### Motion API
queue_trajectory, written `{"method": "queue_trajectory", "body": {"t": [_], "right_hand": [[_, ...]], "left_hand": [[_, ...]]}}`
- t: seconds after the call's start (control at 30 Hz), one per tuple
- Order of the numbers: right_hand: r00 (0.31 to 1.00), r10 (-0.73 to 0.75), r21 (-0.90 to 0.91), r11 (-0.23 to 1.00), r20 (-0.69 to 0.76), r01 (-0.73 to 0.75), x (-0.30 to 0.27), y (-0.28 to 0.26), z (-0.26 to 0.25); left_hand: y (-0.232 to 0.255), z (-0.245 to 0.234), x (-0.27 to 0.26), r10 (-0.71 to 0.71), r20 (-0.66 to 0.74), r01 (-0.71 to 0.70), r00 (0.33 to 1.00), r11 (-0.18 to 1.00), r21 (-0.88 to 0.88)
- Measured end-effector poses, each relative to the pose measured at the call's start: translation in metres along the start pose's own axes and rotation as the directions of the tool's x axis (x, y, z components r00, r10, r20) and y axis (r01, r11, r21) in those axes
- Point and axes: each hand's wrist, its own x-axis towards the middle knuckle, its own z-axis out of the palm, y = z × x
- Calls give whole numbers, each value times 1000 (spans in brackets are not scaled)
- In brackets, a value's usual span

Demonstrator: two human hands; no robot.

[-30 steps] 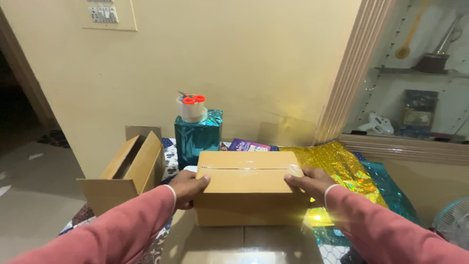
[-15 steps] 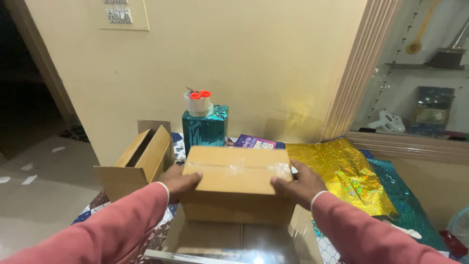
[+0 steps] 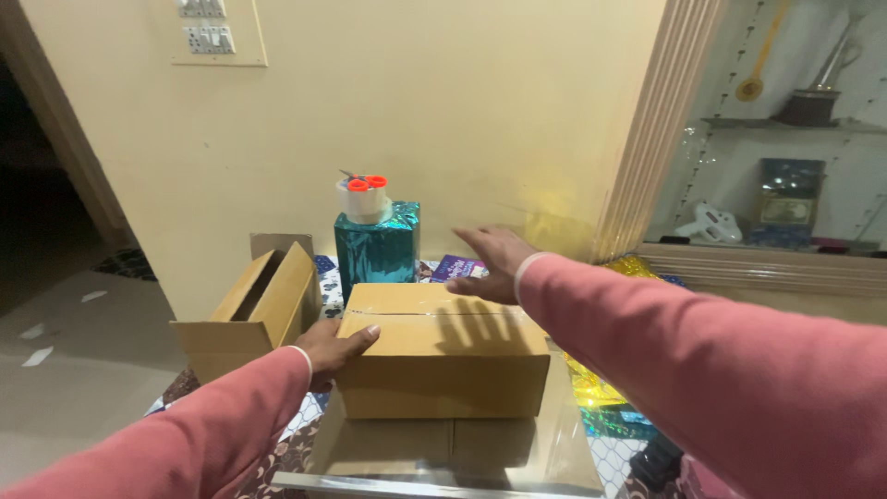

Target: The person wraps a cardboard box with gold metallic wrapping paper. They fold the paper around the box, smooth the edges, and secure the seams with clear adhesive tape using scissors to cut the tape.

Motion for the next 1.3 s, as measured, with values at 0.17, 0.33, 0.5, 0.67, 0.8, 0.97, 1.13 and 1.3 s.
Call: {"method": "queue_trajectory", "body": {"t": [0.17, 0.33, 0.5, 0.67, 0.8, 0.97, 1.13, 1.3], "right_hand": [[992, -52, 29, 998, 111, 49, 15, -9, 2], [935, 229, -177, 967, 270, -185, -15, 15, 26], [781, 466, -42, 868, 415, -496, -64, 24, 31], [742, 529, 424, 610, 411, -670, -98, 12, 34], [785, 514, 429, 657, 347, -620, -95, 22, 35], [915, 266, 101, 946, 305, -308, -89, 27, 42], [824, 459, 43, 865, 333, -499, -103, 3, 29], [945, 320, -180, 936, 73, -303, -116, -19, 18]], "left_hand": [[2, 3, 5, 43, -51, -47, 998, 996, -71], [0, 7, 9, 126, -56, -127, 991, 991, -33], [-9, 10, 28, 286, -94, -292, 954, 955, -61], [4, 16, 23, 112, -220, -101, 969, 993, 60], [17, 20, 8, -24, -386, 55, 922, 996, 72], [21, 38, 15, 5, -475, 123, 880, 964, 238], [17, 40, 11, 32, -469, 91, 883, 967, 237], [40, 51, -26, 469, -590, 33, 658, 764, 644]]}}
